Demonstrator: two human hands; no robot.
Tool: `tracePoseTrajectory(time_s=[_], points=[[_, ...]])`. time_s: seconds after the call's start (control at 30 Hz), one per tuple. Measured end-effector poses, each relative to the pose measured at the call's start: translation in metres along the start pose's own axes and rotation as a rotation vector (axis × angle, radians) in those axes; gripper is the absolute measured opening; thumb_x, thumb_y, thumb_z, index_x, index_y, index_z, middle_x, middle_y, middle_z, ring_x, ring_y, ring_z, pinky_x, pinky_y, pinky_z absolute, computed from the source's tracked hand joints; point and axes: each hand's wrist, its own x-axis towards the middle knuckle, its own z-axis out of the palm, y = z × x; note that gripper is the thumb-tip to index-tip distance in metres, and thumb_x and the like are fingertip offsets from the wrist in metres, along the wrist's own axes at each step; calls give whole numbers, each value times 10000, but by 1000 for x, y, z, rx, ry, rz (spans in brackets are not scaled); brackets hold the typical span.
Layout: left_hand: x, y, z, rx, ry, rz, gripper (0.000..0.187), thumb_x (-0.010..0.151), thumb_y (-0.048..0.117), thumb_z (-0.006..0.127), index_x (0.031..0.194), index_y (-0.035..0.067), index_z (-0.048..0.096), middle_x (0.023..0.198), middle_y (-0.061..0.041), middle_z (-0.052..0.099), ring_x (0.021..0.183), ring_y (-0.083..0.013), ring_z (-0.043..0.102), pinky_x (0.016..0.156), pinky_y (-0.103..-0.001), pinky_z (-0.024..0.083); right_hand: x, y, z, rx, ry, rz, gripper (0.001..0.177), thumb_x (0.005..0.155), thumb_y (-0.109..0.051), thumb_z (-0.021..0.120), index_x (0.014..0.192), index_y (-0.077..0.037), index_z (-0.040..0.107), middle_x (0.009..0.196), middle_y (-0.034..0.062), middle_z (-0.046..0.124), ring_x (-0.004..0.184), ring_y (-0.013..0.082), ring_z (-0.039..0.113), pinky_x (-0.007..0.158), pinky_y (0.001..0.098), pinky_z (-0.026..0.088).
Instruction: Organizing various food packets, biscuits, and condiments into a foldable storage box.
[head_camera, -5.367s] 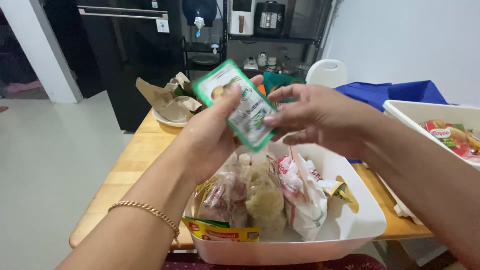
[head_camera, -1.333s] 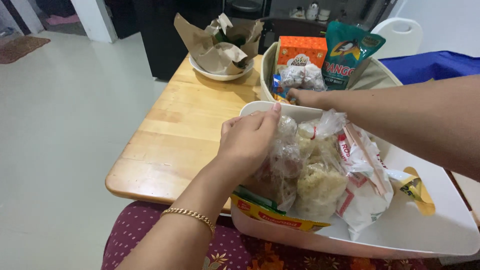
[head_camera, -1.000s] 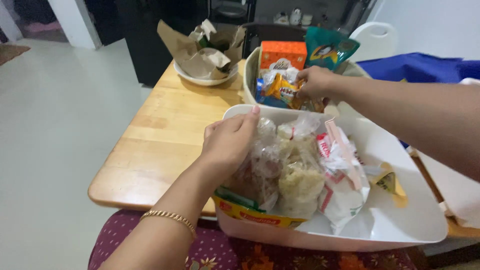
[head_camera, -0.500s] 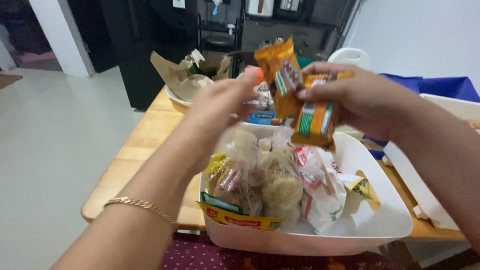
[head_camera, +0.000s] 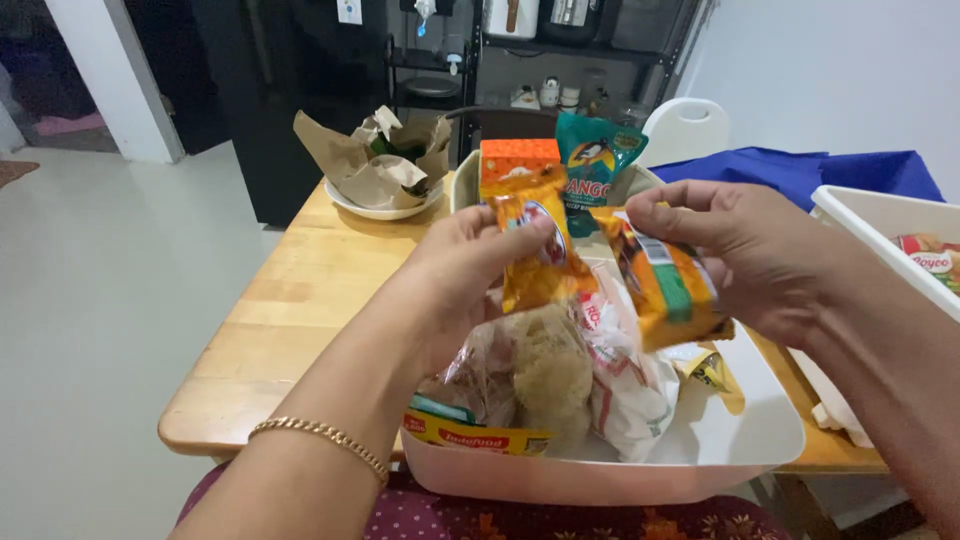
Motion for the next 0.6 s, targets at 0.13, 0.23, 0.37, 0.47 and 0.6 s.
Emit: tracePoseTrajectory(time_s=[0.13, 0.23, 0.37, 0.47, 0.6], points=[[-9, 5, 5, 146, 6, -76, 378, 810, 314, 779, 1137, 145, 696, 1014, -35, 755, 868, -132, 719, 632, -319, 525, -5, -12, 7, 7, 48, -53, 263, 860, -177, 714, 1079, -35, 690, 966, 74, 731, 861, 155, 716, 786, 353, 599], [-18, 6, 13, 155, 12, -152, 331, 776, 297, 783, 1065, 159, 697, 959, -44, 765, 761, -166, 660, 574, -333, 421, 1, -7, 6, 20, 139, 7, 241, 878, -200, 716, 1061, -43, 702, 959, 66, 716, 859, 163, 698, 776, 376, 602], [-15, -2, 13, 161, 42, -194, 313, 807, 294, 795, 1052, 139, 677, 948, -2, 705, 813, -132, 660, 657, -350, 477, 10, 3, 4, 64, 189, -119, 208, 885, -183, 737, 1050, -60, 711, 958, 24, 724, 869, 125, 669, 740, 314, 547], [-12, -8, 8, 152, 22, -184, 311, 843, 306, 782, 1077, 129, 680, 950, -13, 691, 821, -137, 641, 649, -344, 484, 6, 2, 7, 35, 222, -148, 198, 893, -189, 739, 1056, -79, 728, 950, 12, 733, 855, 105, 665, 718, 276, 527], [-12, -7, 6, 43, -6, -207, 293, 884, 290, 691, 1114, 113, 647, 1038, -61, 757, 917, -221, 764, 739, -381, 658, -10, -6, 7, 49, 238, -358, 186, 935, -169, 731, 1076, -52, 705, 926, 62, 740, 752, 115, 672, 644, 254, 538]])
